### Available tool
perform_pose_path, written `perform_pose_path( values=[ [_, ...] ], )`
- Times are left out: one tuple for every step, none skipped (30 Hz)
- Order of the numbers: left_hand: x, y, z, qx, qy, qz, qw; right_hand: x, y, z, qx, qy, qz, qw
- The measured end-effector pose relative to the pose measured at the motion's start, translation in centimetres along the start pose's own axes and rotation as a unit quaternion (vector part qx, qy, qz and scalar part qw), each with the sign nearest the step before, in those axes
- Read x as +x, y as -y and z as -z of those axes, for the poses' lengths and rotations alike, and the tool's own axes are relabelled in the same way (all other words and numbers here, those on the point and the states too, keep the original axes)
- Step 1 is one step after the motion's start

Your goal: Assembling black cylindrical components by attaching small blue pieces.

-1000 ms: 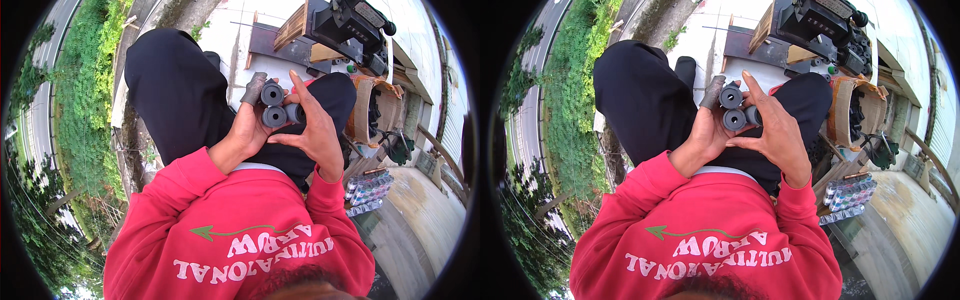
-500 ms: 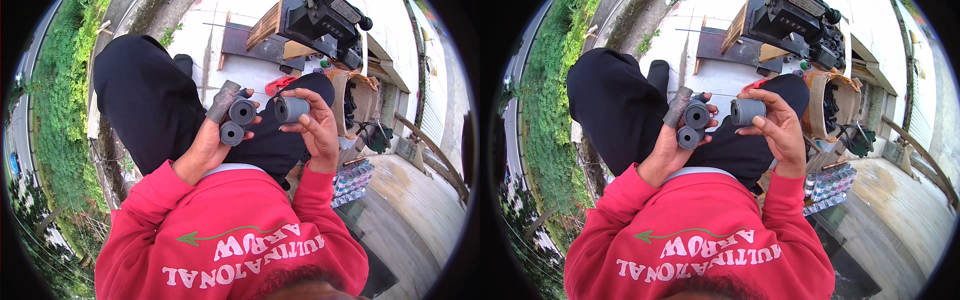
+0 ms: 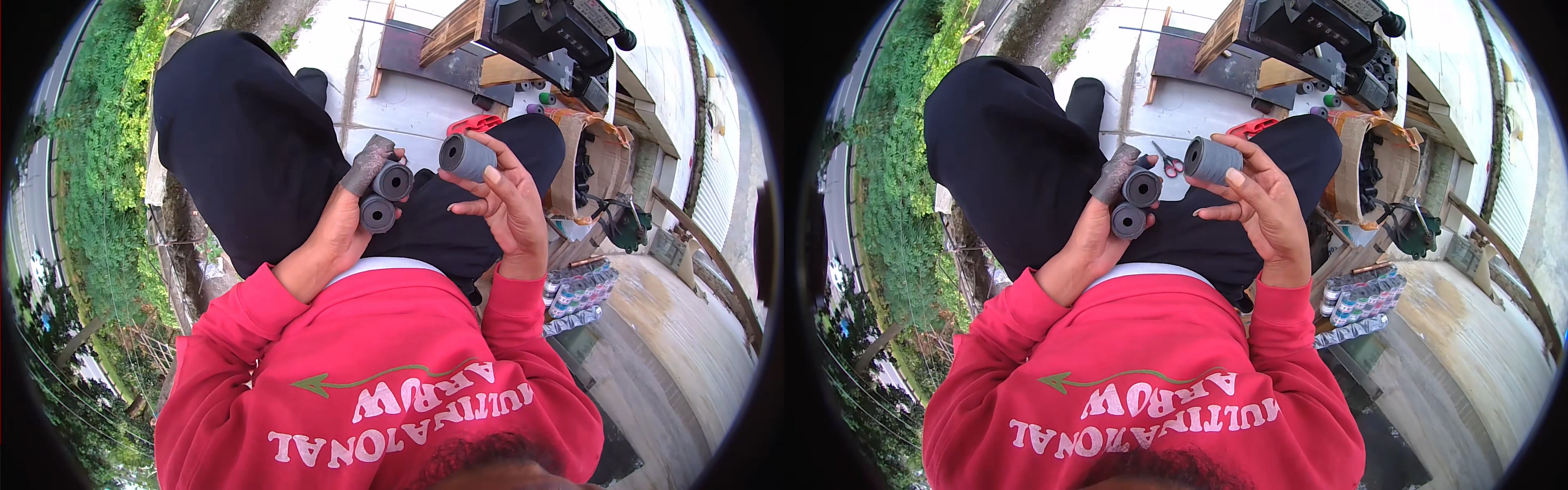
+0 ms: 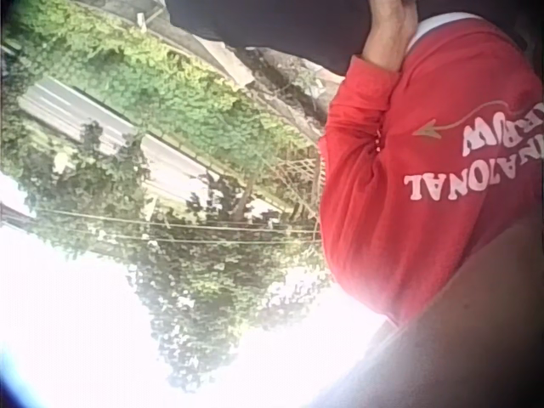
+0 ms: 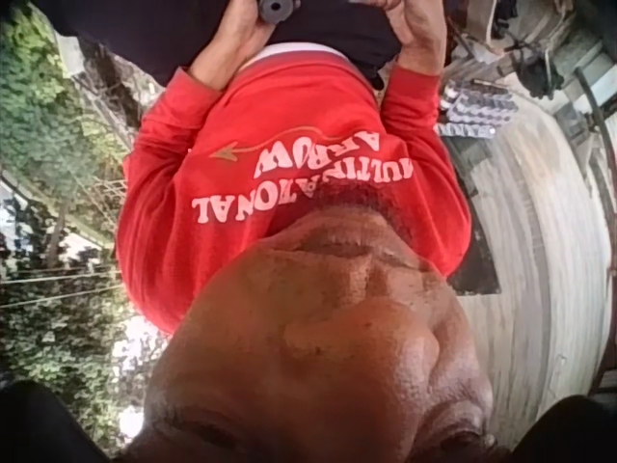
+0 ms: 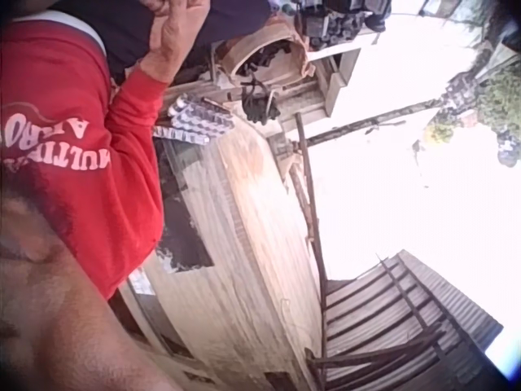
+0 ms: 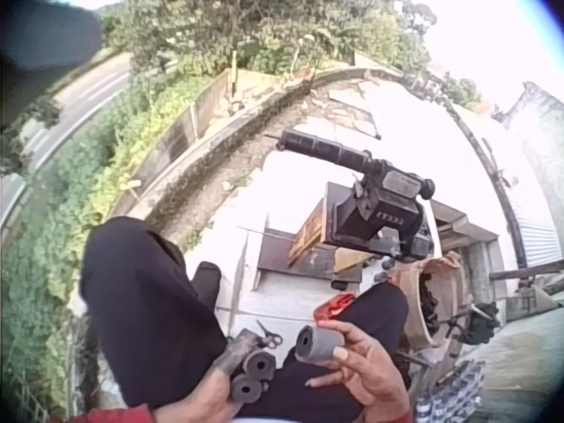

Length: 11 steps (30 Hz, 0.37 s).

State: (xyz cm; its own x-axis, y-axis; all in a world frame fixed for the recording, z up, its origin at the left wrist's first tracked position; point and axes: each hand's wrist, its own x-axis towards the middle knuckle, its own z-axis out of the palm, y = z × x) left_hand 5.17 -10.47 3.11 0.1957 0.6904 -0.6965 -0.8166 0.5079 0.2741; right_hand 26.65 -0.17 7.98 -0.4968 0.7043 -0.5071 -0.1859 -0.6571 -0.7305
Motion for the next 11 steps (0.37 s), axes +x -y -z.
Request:
perform_pose_path(
  values=[
    [0.1,0.1,0.1,0.003,-0.007,-0.003,1.0,0.0,-0.1,0.0,0.006,0.002,-0.005,1.0],
    [0.2,0.2,0.1,0.007,-0.014,-0.005,1.0,0.1,-0.2,0.1,0.006,0.002,-0.004,1.0],
    [0.2,0.2,0.1,0.008,-0.015,-0.005,1.0,0.2,-0.4,0.2,0.001,-0.003,-0.008,1.0],
    [0.2,0.3,0.1,0.017,-0.01,-0.012,1.0,0.3,-0.6,0.4,-0.005,-0.007,-0.013,1.0],
    [0.2,0.3,0.1,0.025,-0.005,-0.019,0.999,0.3,-0.8,0.6,-0.004,-0.007,-0.012,1.0],
    [0.1,0.3,0.1,0.026,-0.006,-0.019,0.999,0.3,-0.9,0.9,-0.005,-0.004,-0.016,1.0],
    [-0.1,0.3,0.1,0.032,0.003,-0.027,0.999,0.4,-1.1,1.2,-0.007,-0.001,-0.02,1.0],
    [-0.3,0.3,0.1,0.039,0.012,-0.035,0.999,0.5,-1.2,1.3,-0.006,0.0,-0.02,1.0],
    [-0.7,0.3,0.0,0.04,0.011,-0.035,0.999,0.6,-1.3,1.5,-0.01,-0.007,-0.027,1.0],
    [-1.2,0.4,-0.1,0.045,0.01,-0.046,0.998,0.7,-1.4,1.6,-0.014,-0.014,-0.035,0.999],
    [-1.8,0.5,-0.3,0.05,0.009,-0.057,0.997,0.9,-1.4,1.7,-0.012,-0.017,-0.041,0.999]
  ],
)
